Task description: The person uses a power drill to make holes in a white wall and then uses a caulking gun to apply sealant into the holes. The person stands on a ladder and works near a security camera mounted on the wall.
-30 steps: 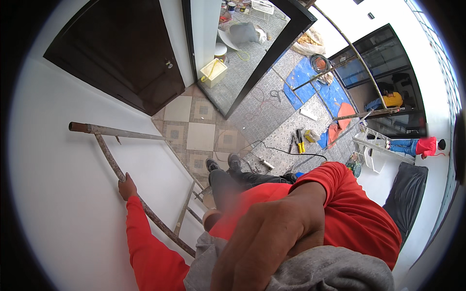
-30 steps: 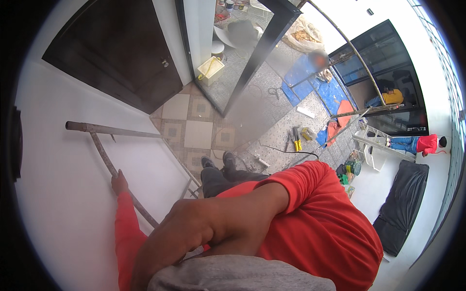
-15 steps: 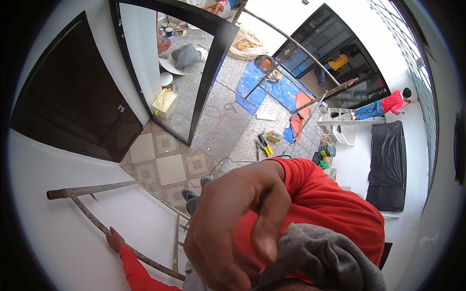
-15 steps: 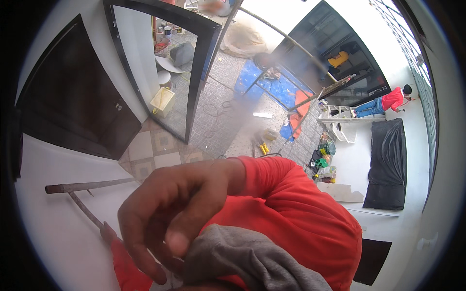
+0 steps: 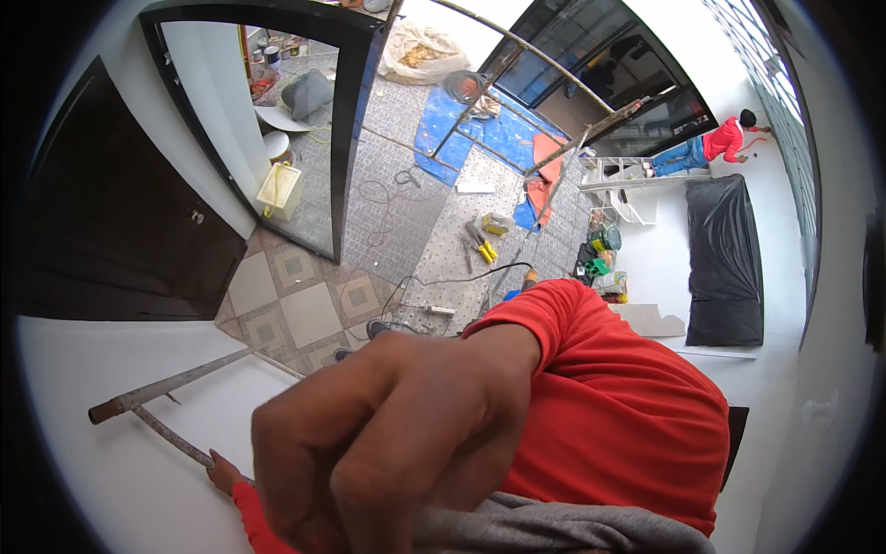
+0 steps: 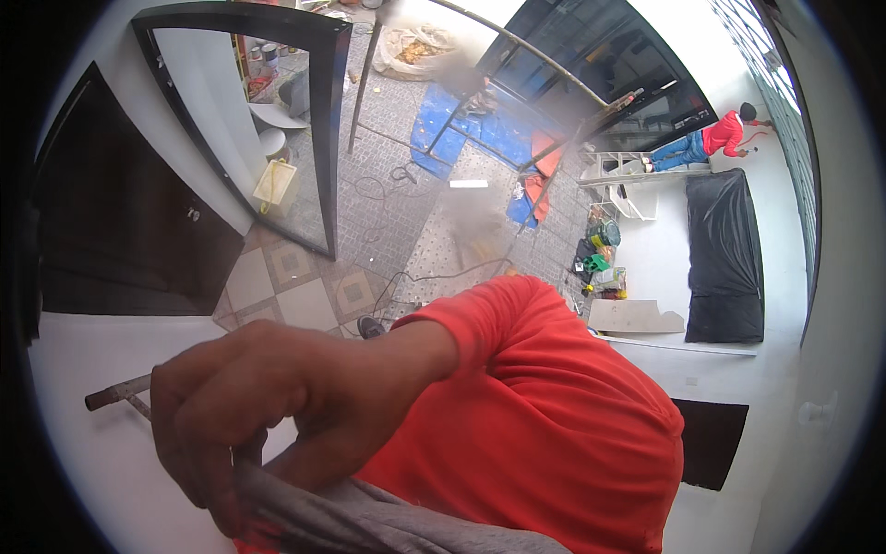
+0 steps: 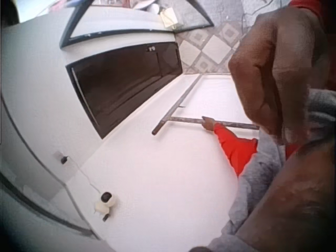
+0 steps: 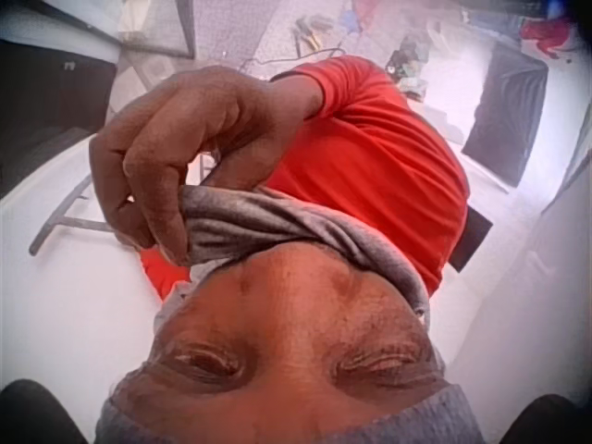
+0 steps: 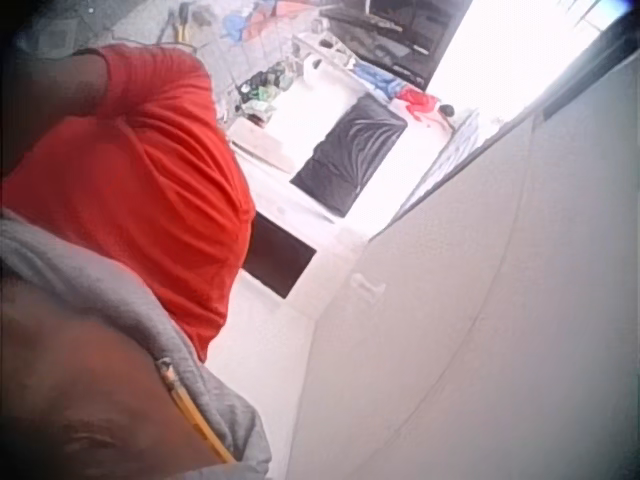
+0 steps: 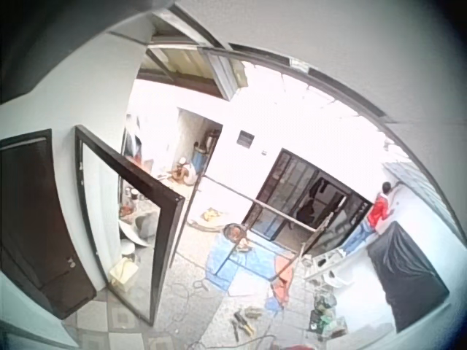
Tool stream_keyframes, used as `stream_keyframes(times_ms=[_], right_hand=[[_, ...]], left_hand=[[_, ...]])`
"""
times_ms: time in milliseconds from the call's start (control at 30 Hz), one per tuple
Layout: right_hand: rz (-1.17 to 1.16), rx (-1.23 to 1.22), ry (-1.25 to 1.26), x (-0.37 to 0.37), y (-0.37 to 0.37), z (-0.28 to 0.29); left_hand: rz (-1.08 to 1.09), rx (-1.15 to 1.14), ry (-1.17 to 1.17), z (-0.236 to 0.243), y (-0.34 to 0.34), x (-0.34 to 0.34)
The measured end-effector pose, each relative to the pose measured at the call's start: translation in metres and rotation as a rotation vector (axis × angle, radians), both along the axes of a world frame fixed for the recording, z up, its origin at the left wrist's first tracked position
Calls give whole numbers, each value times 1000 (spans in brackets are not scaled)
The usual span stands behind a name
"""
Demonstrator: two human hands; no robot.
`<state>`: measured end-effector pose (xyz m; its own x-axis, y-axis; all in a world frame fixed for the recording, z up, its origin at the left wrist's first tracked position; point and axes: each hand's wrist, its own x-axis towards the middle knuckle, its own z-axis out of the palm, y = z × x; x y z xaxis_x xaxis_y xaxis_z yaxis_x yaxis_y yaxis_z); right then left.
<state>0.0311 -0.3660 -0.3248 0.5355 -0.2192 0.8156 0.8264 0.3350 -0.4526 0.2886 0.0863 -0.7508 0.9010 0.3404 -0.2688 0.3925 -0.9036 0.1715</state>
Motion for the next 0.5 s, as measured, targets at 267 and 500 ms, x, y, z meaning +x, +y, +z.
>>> stream_keyframes(times_ms=[267,500], right_hand=[[252,125,379,-16,-6,23],[250,176,364,-13,-9,8]], left_hand=[[-3,117,-12,-30,20,11],[36,76,26,-10,9,6]])
